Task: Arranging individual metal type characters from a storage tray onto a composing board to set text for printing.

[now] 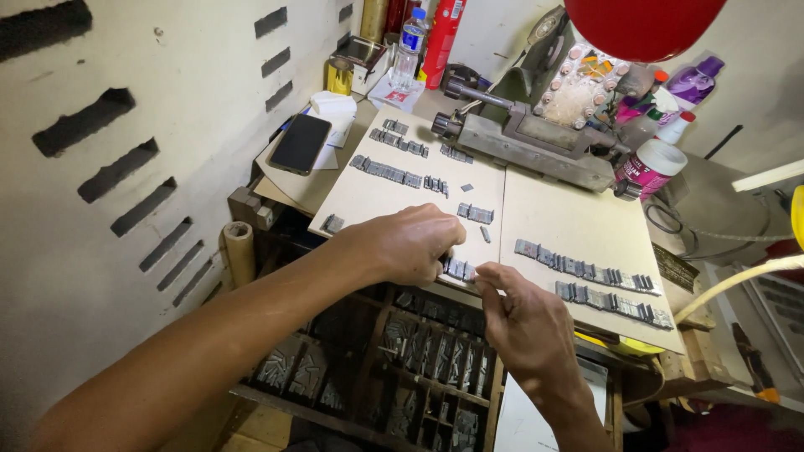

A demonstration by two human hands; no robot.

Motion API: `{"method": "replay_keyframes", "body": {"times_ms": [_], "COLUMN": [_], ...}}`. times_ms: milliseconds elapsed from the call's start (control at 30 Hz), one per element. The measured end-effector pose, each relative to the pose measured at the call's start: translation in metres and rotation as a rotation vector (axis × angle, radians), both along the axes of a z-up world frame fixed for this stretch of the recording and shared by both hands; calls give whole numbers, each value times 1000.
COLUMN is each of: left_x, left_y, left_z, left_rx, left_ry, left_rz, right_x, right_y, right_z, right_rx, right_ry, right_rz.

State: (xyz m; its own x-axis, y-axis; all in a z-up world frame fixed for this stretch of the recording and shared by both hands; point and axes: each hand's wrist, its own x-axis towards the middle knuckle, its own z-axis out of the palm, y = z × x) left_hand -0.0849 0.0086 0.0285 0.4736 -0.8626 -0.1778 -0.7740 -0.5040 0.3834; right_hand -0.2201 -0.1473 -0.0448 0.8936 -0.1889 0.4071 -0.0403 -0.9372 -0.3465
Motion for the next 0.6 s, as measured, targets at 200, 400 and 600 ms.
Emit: {"method": "replay_keyframes", "body": {"times_ms": [200, 400, 600], "left_x": [0, 6, 44], "left_y": [5, 16, 36], "left_z": [-1, 12, 7], "left_rx": [-9, -162, -494], "left_ry": [-21, 36, -102], "left_rz": [-31, -10, -118], "right_x": [-2, -9, -12], "right_y": [-1, 2, 5], "right_z": [4, 27, 32], "right_rx": [169, 215, 294], "right_ry": [61, -89, -6], "right_rz": [42, 105, 78]}}
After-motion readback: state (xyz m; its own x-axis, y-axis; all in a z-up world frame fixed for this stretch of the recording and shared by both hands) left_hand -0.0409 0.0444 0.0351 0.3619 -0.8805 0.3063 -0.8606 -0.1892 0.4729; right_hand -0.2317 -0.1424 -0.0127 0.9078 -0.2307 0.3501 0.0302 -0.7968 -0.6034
